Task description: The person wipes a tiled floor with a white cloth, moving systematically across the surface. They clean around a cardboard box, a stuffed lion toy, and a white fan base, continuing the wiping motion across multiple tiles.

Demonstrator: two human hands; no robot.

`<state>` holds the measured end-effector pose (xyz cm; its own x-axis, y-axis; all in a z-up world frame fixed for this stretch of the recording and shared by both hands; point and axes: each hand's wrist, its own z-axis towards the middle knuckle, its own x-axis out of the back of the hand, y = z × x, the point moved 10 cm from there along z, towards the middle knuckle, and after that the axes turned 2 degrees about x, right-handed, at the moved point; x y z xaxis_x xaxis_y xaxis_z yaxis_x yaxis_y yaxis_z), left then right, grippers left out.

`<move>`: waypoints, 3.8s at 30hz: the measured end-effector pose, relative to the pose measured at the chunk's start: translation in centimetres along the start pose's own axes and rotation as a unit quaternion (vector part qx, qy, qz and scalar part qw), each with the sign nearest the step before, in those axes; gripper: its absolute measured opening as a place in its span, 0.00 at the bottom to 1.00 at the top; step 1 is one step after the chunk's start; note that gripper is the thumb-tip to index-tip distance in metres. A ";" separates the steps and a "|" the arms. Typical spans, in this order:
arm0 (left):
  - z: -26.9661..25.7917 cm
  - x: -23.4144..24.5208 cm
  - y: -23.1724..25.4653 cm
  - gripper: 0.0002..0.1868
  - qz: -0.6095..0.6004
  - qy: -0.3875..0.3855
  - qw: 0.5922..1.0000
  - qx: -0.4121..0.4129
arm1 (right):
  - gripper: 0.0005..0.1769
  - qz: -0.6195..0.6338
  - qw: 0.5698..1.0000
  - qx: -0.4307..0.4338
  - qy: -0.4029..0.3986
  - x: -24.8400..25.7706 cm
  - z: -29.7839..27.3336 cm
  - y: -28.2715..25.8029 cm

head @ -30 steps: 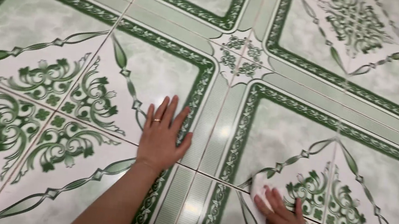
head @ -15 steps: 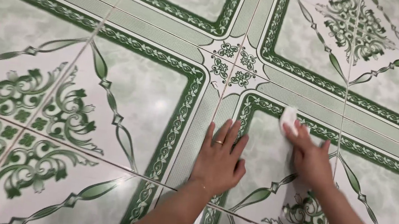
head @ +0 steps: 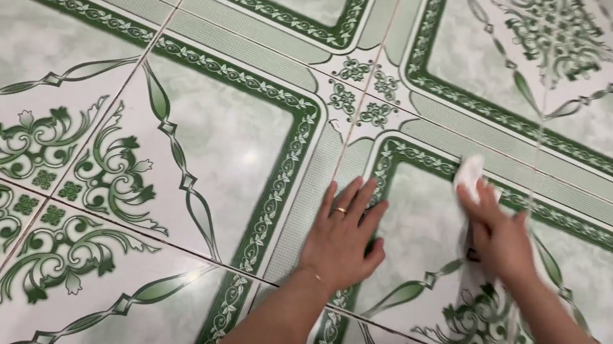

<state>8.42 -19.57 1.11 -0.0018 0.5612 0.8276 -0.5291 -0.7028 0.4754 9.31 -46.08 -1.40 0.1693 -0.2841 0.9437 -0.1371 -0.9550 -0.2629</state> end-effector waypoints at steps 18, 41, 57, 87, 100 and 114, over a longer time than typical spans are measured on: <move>0.2 0.2 0.2 0.31 0.007 -0.032 0.999 -0.024 | 0.38 0.008 0.992 -0.106 -0.062 -0.5 -11.9 1.1; -0.2 -3.7 -0.7 0.36 0.141 -0.190 0.971 -0.008 | 0.37 -0.045 0.988 -0.144 -0.040 -0.2 -11.5 3.5; -11.1 4.6 6.1 0.61 0.280 0.107 0.942 -0.149 | 0.35 0.113 0.976 0.066 -0.173 -6.5 -13.0 -15.3; -25.5 28.3 -28.1 0.33 0.189 -0.294 0.796 0.493 | 0.38 0.051 0.993 -0.001 -0.108 -7.3 -7.6 -10.9; -13.0 15.7 -16.4 0.49 0.122 -0.276 0.925 0.232 | 0.42 -0.063 0.976 -0.058 -0.201 -6.5 -7.5 -11.5; -11.8 12.5 -9.4 0.36 0.063 -0.357 0.928 0.090 | 0.43 -0.100 0.967 -0.076 -0.220 -6.5 -7.7 -11.9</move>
<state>3.35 -0.83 3.44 0.5417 0.0821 0.8365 -0.4131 -0.8407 0.3501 2.30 -32.25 -2.85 0.6025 -0.1349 0.7867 -0.1945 -0.9807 -0.0193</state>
